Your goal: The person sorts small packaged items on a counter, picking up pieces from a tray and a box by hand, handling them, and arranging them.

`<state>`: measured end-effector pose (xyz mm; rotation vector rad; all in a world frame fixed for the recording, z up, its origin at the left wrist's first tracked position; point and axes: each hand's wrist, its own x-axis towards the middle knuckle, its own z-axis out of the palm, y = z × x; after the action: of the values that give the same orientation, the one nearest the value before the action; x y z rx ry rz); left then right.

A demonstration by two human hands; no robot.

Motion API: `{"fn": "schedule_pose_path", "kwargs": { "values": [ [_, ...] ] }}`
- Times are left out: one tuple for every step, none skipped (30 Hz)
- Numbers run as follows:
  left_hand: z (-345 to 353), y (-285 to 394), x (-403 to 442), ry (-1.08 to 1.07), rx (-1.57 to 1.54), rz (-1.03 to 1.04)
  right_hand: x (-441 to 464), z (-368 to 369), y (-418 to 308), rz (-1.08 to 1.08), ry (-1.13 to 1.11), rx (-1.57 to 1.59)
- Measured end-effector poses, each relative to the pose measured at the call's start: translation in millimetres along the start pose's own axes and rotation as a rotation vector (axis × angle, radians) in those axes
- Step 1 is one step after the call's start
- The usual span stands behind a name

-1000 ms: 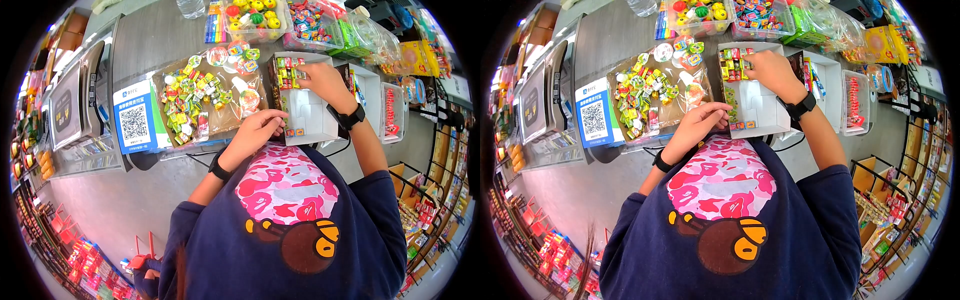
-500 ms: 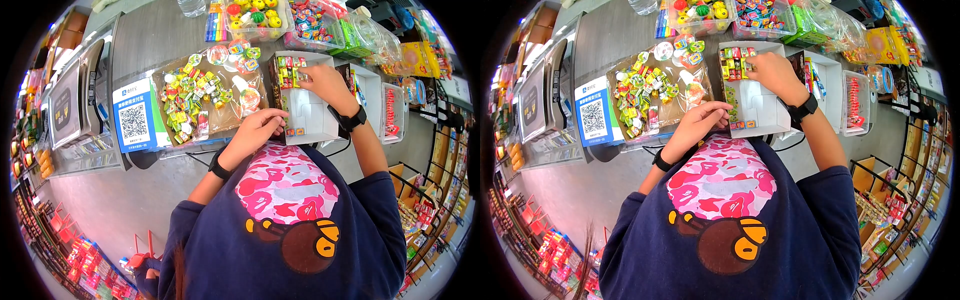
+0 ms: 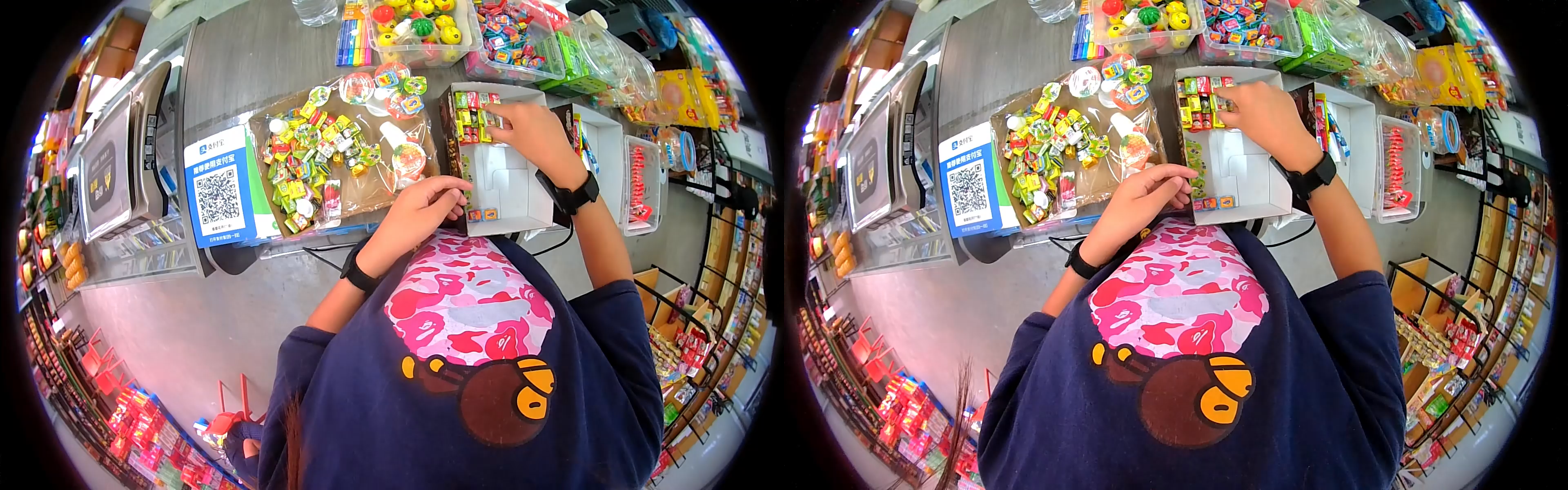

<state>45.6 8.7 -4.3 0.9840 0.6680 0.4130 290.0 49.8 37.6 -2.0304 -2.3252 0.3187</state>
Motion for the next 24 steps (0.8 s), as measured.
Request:
{"fn": "schedule_pose_path", "kwargs": {
  "values": [
    [0.0, -0.1, 0.1, -0.003, 0.002, 0.005, 0.6, -1.4, -0.9, 0.005, -0.014, 0.009],
    [-0.1, -0.3, 0.2, -0.005, 0.003, 0.011, 1.0, -2.2, -1.4, 0.009, -0.029, 0.017],
    [0.0, -0.6, 0.4, -0.005, 0.003, 0.011, 0.9, -1.1, -0.4, 0.009, -0.029, 0.017],
    [0.0, -0.9, 0.4, -0.005, 0.000, 0.009, 0.8, 1.0, 1.4, -0.005, -0.011, 0.007],
    [0.0, -1.0, 0.2, -0.004, -0.003, 0.006, 0.9, 2.2, 1.9, -0.018, 0.007, -0.002],
    [0.0, -0.8, 0.0, -0.002, -0.003, 0.007, 0.7, 0.5, 0.5, -0.020, 0.007, -0.002],
    [0.1, -0.5, 0.0, -0.002, -0.004, 0.010, 0.1, -2.6, -1.7, 0.005, -0.050, 0.010],
    [0.4, -0.5, -0.4, -0.002, -0.006, 0.012, -0.5, -4.0, -3.1, 0.030, -0.108, 0.022],
    [0.4, -0.3, -0.5, -0.003, -0.006, 0.011, -0.6, -2.5, -2.5, 0.031, -0.109, 0.022],
    [0.1, 0.3, -0.4, 0.000, 0.001, 0.007, -0.1, 0.0, -1.6, 0.013, -0.067, 0.024],
    [0.6, 0.2, -0.2, 0.001, 0.008, 0.002, -0.3, 1.4, -0.3, -0.003, -0.025, 0.026],
    [0.6, 0.1, 0.1, 0.000, 0.008, 0.002, 0.4, 1.5, 0.6, -0.003, -0.025, 0.026],
    [0.6, -0.1, 0.3, -0.001, 0.006, 0.001, 1.2, 1.5, 1.5, 0.007, -0.040, 0.031],
    [0.1, -0.1, 0.1, -0.002, 0.004, 0.001, 2.1, 1.7, 1.4, 0.015, -0.054, 0.038],
    [0.1, -0.2, -0.3, 0.000, 0.004, 0.001, 2.5, 1.1, 0.7, 0.014, -0.054, 0.038],
    [0.4, -0.1, -0.5, 0.001, 0.000, 0.000, 2.6, -0.3, 0.2, 0.025, -0.059, 0.054],
    [0.7, -0.2, -0.7, 0.004, -0.006, 0.000, 3.0, -1.7, -0.3, 0.035, -0.065, 0.069],
    [0.7, 0.1, -0.7, 0.004, -0.006, 0.000, 3.3, -3.0, -0.8, 0.035, -0.066, 0.068],
    [0.2, 0.7, -0.7, 0.000, -0.006, 0.001, 4.0, -4.2, -1.7, 0.039, -0.073, 0.067],
    [0.3, 0.8, -0.4, -0.004, -0.008, 0.001, 3.9, -4.8, -2.0, 0.043, -0.082, 0.066],
    [0.0, 0.4, -0.2, -0.005, -0.008, 0.001, 4.5, -4.3, -2.1, 0.044, -0.083, 0.065],
    [-0.5, -0.2, 0.1, -0.004, -0.003, 0.001, 5.8, -3.5, -1.9, 0.038, -0.079, 0.078],
    [-0.4, -0.7, 0.4, -0.005, 0.002, 0.001, 5.9, -2.9, -1.4, 0.034, -0.077, 0.090],
    [0.0, -0.1, 0.3, -0.006, 0.002, 0.001, 5.9, -2.8, -1.0, 0.035, -0.076, 0.090]
  ]
}}
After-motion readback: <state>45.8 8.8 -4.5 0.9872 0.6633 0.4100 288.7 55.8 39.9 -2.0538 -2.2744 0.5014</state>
